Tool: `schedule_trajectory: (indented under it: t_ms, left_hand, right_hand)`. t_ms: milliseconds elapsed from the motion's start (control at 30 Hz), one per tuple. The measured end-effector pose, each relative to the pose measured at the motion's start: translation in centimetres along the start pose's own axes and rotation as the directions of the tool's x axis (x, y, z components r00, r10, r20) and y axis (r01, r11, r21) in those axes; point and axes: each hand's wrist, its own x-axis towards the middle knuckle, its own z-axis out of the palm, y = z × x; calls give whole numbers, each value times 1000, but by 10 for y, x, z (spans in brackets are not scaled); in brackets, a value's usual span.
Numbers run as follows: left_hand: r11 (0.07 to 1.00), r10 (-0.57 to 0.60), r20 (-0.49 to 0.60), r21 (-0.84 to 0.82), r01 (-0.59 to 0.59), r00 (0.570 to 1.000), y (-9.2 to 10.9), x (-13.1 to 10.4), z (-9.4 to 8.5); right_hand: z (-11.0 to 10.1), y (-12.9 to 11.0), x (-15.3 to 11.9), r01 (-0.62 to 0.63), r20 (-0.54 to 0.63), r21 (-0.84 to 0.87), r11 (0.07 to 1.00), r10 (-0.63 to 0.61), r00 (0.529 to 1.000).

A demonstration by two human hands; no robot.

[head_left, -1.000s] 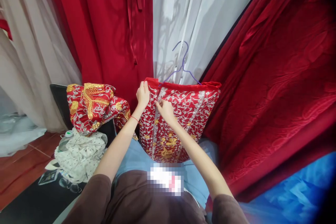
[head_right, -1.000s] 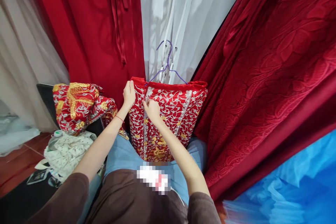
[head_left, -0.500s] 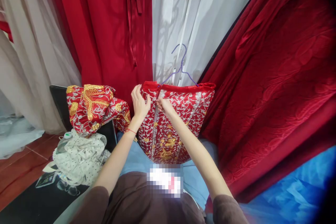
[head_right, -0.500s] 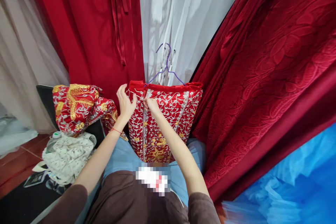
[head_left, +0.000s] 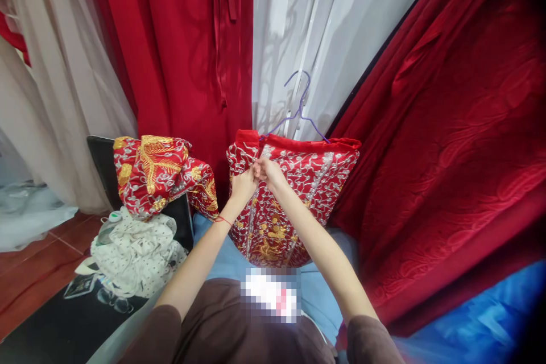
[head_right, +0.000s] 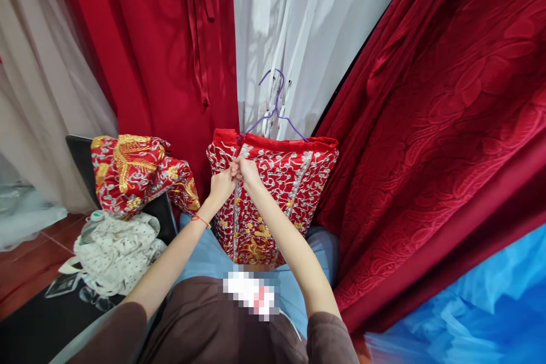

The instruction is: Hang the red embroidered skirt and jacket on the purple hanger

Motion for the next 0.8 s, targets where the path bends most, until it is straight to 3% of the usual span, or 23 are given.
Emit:
schedule_trajectory:
  t_ms: [100, 167, 233, 267, 333, 400, 467, 533, 600, 700, 800]
  left_hand:
    - [1000, 1, -15, 9, -1, 1000, 3, -9, 3]
    - [1000, -5, -20, 25, 5, 1000, 4, -14, 6]
    - [999, -14, -23, 36, 15, 1000, 3, -17, 6]
    - [1000, -8, -34, 28, 9, 999, 2, -17, 4]
    - [999, 36, -124, -25, -40, 992, 0, -12, -2]
    - [985, 102, -319, -97, -140, 942, -2, -1, -13]
    - [966, 136, -515, -122, -230, 846, 0, 17, -27]
    - [955, 174, -586, -97, -281, 792, 4, 38, -42]
    - [952, 218, -540, -66, -300, 813, 8, 56, -53]
    - [961, 215, -470, -54, -270, 856, 14, 68, -58]
    - [974, 153, -501, -69, -215, 852, 13, 59, -50]
  right_hand:
    - [9, -14, 3, 70, -92, 46, 997, -65, 994]
    - [10, -23, 2, 133, -101, -17, 991, -135, 986]
    - [6, -30, -1, 203, -41, -227, 953, -218, 975]
    - [3, -33, -4, 251, -7, -389, 886, -276, 961]
    - [-5, -38, -9, 333, 38, -718, 612, -443, 896]
    - [-11, -44, -12, 337, 110, -908, 250, -633, 766]
    - [-13, -50, -11, 312, 239, -949, -35, -726, 645]
    - [-11, -55, -7, 304, 344, -933, -193, -723, 599]
    - [-6, -56, -2, 287, 340, -936, -203, -728, 595]
    - [1, -52, 2, 246, 228, -965, -91, -756, 614]
    - [3, -43, 0, 200, 139, -980, 13, -674, 725]
